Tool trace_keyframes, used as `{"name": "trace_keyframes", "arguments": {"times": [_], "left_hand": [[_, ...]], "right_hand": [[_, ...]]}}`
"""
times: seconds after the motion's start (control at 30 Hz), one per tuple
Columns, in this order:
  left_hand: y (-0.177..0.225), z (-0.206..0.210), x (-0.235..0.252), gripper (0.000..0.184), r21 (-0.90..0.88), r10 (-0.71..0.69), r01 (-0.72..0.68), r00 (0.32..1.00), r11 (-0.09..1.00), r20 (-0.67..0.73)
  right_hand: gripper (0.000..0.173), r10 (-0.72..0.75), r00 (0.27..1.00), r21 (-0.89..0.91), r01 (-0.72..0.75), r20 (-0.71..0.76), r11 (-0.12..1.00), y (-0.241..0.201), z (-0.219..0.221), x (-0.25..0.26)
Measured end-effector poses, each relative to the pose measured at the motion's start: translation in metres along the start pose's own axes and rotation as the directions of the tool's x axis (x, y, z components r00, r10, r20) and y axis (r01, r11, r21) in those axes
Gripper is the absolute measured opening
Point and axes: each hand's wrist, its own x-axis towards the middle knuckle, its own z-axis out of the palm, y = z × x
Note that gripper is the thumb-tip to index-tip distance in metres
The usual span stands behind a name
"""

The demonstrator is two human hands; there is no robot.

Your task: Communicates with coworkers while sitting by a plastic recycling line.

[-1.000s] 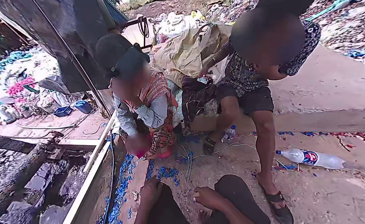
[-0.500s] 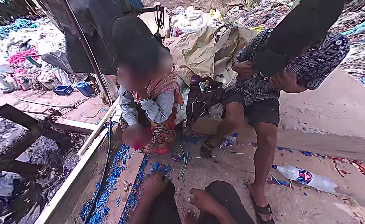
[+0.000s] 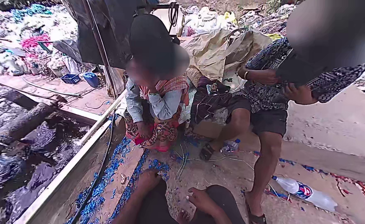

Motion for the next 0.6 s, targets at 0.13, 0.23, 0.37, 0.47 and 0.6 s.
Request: {"name": "trace_keyframes", "arguments": {"times": [0.13,0.23,0.37,0.47,0.6], "left_hand": [[0.023,0.002,-0.004,0.048,0.051,0.018,-0.020,0.999,0.999,0.040],[0.016,0.001,-0.004,0.047,0.044,-0.014,0.012,0.999,0.999,0.032],[-0.007,0.001,-0.002,0.048,0.011,-0.053,0.053,0.999,0.999,-0.003],[0.001,0.000,-0.002,0.049,-0.005,-0.020,0.020,1.000,1.000,0.017],[0.025,-0.001,-0.004,0.050,0.045,-0.010,0.008,0.998,0.999,0.057]], "right_hand": [[0.053,-0.070,0.997,-0.009,0.070,0.031,0.997,-0.025,0.008,0.008],[0.053,-0.080,0.995,0.012,0.080,0.051,0.997,-0.017,0.014,0.008],[0.052,-0.027,0.999,-0.056,0.029,0.044,0.998,0.018,0.011,0.001],[0.051,-0.012,1.000,0.014,0.012,-0.008,1.000,0.016,0.003,-0.003],[0.052,-0.057,0.998,0.042,0.058,-0.028,0.997,-0.001,0.006,0.007]]}}
